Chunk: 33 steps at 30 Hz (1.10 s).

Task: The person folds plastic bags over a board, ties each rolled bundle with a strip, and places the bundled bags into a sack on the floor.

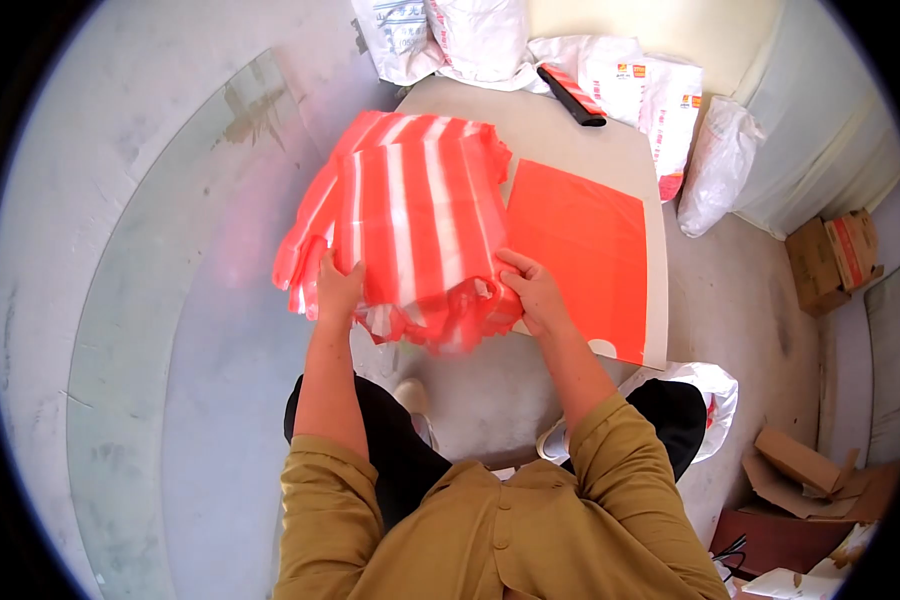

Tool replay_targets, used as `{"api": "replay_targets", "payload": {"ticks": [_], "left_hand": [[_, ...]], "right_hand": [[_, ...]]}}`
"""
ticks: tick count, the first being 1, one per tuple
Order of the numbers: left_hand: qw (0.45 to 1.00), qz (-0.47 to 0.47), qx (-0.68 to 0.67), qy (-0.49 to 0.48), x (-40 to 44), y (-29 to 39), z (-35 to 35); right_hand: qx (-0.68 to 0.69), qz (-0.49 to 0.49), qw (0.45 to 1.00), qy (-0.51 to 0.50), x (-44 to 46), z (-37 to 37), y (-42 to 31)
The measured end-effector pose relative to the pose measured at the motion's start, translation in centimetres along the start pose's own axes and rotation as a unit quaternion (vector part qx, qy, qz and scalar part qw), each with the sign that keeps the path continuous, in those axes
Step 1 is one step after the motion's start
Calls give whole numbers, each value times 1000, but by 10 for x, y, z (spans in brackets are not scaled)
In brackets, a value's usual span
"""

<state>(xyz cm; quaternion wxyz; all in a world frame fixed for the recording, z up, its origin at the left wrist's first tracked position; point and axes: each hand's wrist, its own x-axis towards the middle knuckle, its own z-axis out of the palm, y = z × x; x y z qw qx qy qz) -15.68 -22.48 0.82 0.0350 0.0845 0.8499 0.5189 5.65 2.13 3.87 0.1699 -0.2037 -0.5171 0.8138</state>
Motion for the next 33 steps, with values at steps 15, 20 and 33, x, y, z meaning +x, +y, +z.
{"api": "replay_targets", "payload": {"ticks": [15,20,33], "left_hand": [[985,143,83,-51,-45,79,38],[974,183,50,-121,-62,87,115],[944,108,-16,-311,-88,92,217]], "right_hand": [[-48,10,994,94,-35,-88,17],[-104,3,980,171,-65,-146,4],[-98,-39,948,301,-103,-238,2]]}}
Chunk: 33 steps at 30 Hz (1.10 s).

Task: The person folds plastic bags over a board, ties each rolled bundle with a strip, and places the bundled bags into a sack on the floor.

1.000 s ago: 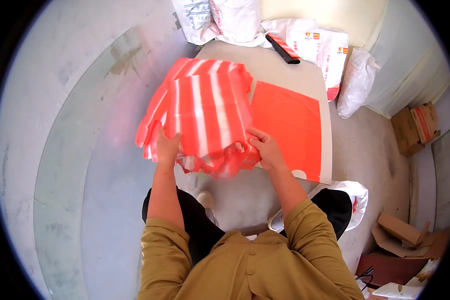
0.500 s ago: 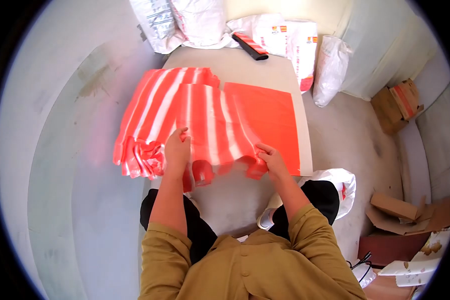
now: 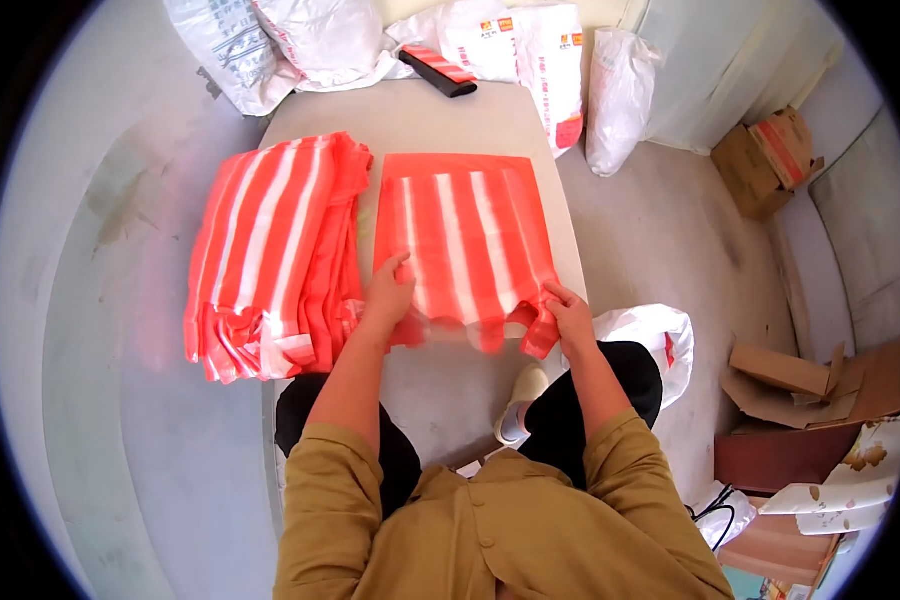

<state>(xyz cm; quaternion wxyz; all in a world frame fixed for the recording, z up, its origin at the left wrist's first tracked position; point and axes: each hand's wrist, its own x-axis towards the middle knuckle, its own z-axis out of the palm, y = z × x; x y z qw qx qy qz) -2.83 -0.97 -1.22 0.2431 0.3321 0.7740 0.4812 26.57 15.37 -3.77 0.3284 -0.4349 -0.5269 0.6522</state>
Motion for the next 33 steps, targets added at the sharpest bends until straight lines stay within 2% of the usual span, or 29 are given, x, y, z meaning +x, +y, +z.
{"api": "replay_targets", "payload": {"ticks": [4,7,11,17,20,23,26,28,33], "left_hand": [[990,-26,-135,0,-3,0,-7],[998,-52,-40,1,-7,6,-13],[995,-96,-11,7,-7,13,-5],[998,-36,16,43,42,-27,14],[996,-30,-31,75,37,1,11],[996,-31,-56,61,35,3,7],[1000,-10,18,15,23,-2,-5],[998,-36,51,-18,-2,23,-16],[987,-44,133,-79,-41,28,-21]], "right_hand": [[12,4,1000,-6,-1,10,0],[26,24,999,-33,-7,15,-3],[27,29,999,-33,-7,8,11],[26,35,999,-28,7,11,6],[29,63,997,-24,11,20,-13],[31,75,996,-31,12,20,-17],[83,89,992,-35,4,9,-13],[124,100,987,-36,-2,1,-10],[-9,76,994,-72,-30,-14,-10]]}}
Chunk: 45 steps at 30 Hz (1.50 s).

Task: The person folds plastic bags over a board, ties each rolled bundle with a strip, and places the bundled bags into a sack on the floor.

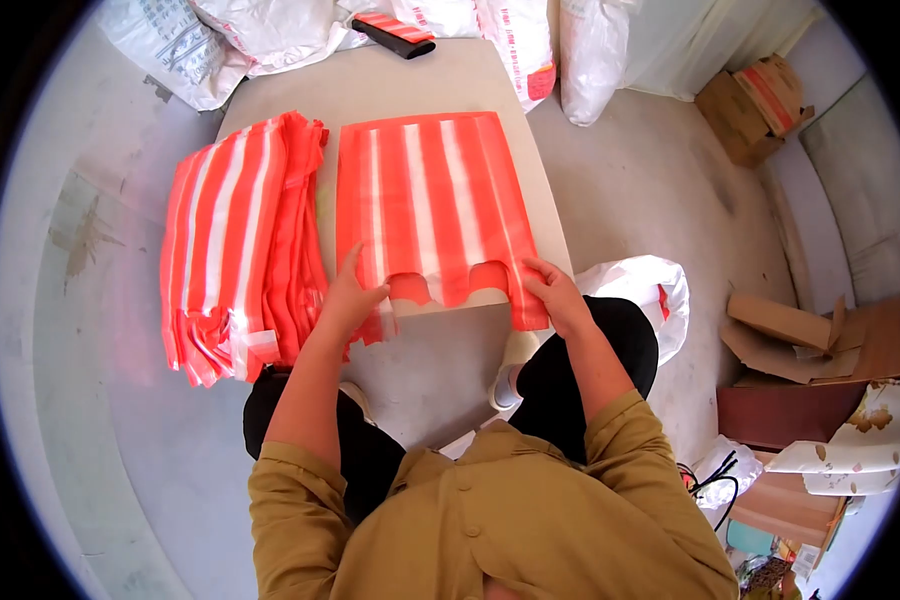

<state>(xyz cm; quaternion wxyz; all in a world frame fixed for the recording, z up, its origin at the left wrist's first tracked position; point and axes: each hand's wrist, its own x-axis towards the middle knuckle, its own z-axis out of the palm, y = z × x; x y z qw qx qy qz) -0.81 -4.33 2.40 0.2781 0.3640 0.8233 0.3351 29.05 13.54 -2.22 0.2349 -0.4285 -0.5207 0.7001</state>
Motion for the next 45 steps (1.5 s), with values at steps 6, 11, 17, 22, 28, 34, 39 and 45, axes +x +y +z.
{"api": "replay_targets", "payload": {"ticks": [6,11,17,22,28,34,39,45], "left_hand": [[996,-18,-38,-76,-20,-1,-8],[987,22,-80,-139,-22,-38,-5],[975,-70,-118,-172,-33,-27,-15],[973,-32,-141,-177,-29,-36,-12],[983,-21,-100,-150,-36,-14,-23],[993,37,-78,-75,-24,19,-29],[994,68,-39,-75,13,34,-8],[993,34,-59,-101,49,41,37]], "right_hand": [[-50,17,999,-5,-23,-24,21],[-22,39,999,7,-41,-24,16],[-24,-14,999,25,-39,-23,20],[-45,30,999,5,-45,-19,5],[-82,6,996,21,-43,-22,-11],[-141,-77,987,13,-14,-15,-48],[-271,-121,953,-55,28,-9,-73],[-368,-103,919,-96,46,15,-107]]}}
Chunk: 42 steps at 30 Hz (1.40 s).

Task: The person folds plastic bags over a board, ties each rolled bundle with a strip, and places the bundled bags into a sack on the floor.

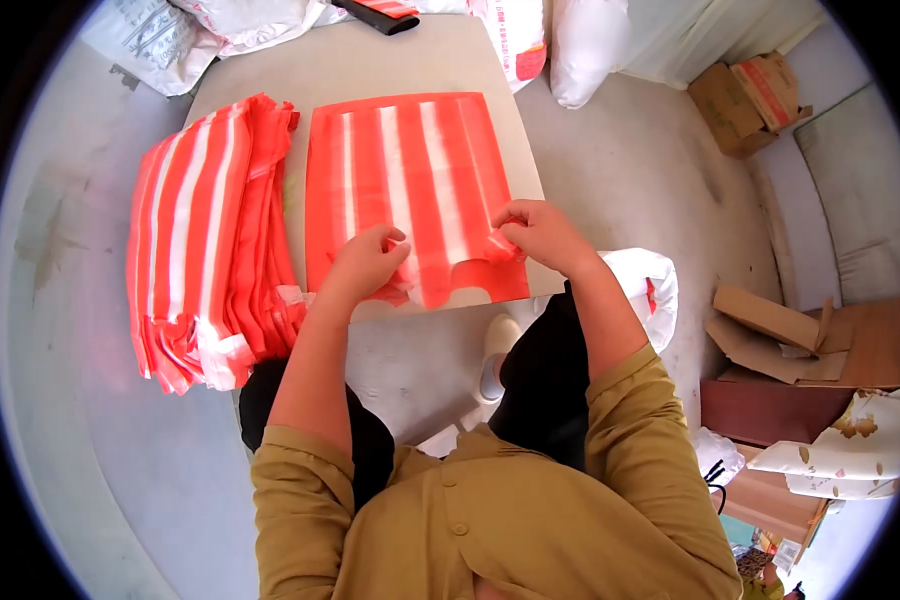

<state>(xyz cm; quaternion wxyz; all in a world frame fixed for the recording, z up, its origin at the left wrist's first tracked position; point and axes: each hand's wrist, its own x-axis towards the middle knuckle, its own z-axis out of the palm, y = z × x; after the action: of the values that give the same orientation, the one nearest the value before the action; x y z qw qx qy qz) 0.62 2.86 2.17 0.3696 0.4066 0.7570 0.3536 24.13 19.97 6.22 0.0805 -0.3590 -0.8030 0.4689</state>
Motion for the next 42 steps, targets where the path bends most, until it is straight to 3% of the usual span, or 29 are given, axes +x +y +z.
{"api": "replay_targets", "payload": {"ticks": [2,3,11,14,18,24,27,33,36,39,42], "left_hand": [[997,-19,-64,28,17,-15,19],[985,-82,-148,-44,6,12,12],[994,-44,-92,-28,18,-1,22],[997,-28,-61,-21,16,0,27],[999,-18,-28,-20,17,0,29],[999,20,-29,-24,22,-19,31],[998,21,-64,-10,20,-20,32],[996,34,43,66,13,-5,36],[995,14,47,92,8,0,36],[990,13,113,82,2,10,31],[962,122,207,128,5,-5,34]], "right_hand": [[-22,-6,1000,-4,9,2,5],[-6,-2,1000,-6,12,3,7],[45,3,997,-54,31,11,2],[113,92,985,-97,34,22,-18],[9,78,990,-120,40,37,-34],[77,70,982,-156,54,57,-20],[58,33,986,-156,58,64,-16],[65,6,988,-137,54,72,-22],[-7,-54,993,-104,53,74,-14],[19,-97,983,-156,44,65,-14],[-192,-189,945,-187,42,62,-6]]}}
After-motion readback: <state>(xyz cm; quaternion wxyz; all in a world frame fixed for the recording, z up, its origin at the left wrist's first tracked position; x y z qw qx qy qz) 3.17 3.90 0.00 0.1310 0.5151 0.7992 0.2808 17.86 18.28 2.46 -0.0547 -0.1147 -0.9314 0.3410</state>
